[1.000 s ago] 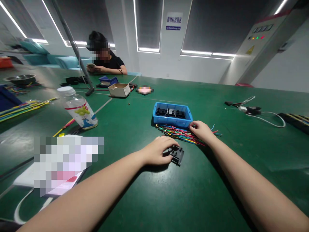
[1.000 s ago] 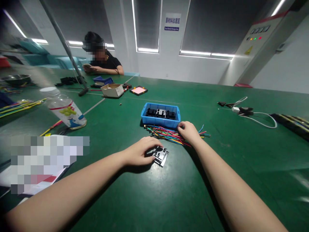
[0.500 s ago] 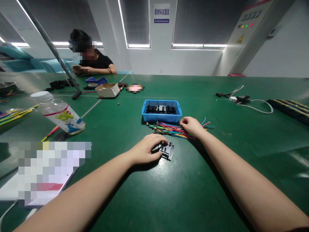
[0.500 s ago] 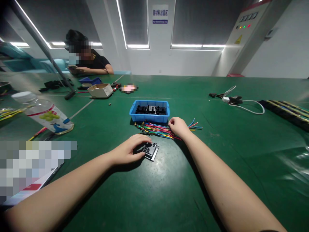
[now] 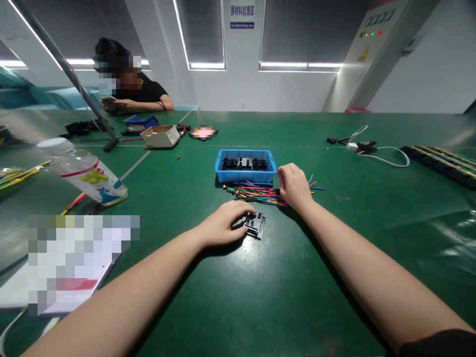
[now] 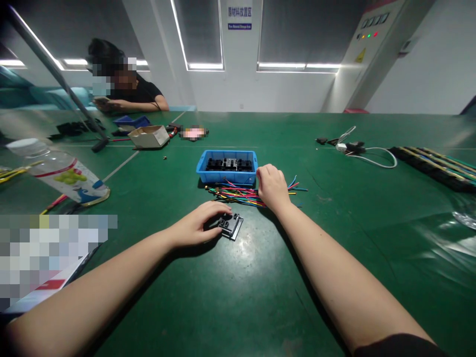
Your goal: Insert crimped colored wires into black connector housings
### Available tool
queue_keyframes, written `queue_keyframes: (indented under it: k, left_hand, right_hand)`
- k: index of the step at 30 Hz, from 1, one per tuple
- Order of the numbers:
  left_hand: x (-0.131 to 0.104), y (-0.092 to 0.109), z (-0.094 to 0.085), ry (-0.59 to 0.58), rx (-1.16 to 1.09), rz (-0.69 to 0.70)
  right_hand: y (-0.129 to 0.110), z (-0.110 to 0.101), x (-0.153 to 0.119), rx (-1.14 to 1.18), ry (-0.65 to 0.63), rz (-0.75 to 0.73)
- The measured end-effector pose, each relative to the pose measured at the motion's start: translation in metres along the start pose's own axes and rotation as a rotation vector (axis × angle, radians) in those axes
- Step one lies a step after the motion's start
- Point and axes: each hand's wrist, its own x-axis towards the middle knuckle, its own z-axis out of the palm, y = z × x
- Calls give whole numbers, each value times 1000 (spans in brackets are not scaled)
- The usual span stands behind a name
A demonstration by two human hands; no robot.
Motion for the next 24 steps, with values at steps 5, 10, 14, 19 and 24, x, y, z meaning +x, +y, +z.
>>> queue_keyframes:
  k: [5, 10, 14, 19, 24]
  left_hand:
    - [0, 2, -1, 5, -13, -8]
    - [-1, 1, 0, 17, -72, -20]
    - [1, -5, 0, 189, -324, -187]
    - [4, -11, -4, 516, -746, -449]
    - [5, -10, -4, 527, -750, -504]
  right_hand:
    - [-3, -6, -4, -24, 143, 21]
    - [-5, -11, -5, 27, 250, 63]
    - [-23, -14, -4, 133, 280, 57]
    - [-55, -20, -22, 285, 222, 35]
    - [-64, -27, -51, 375, 136, 13]
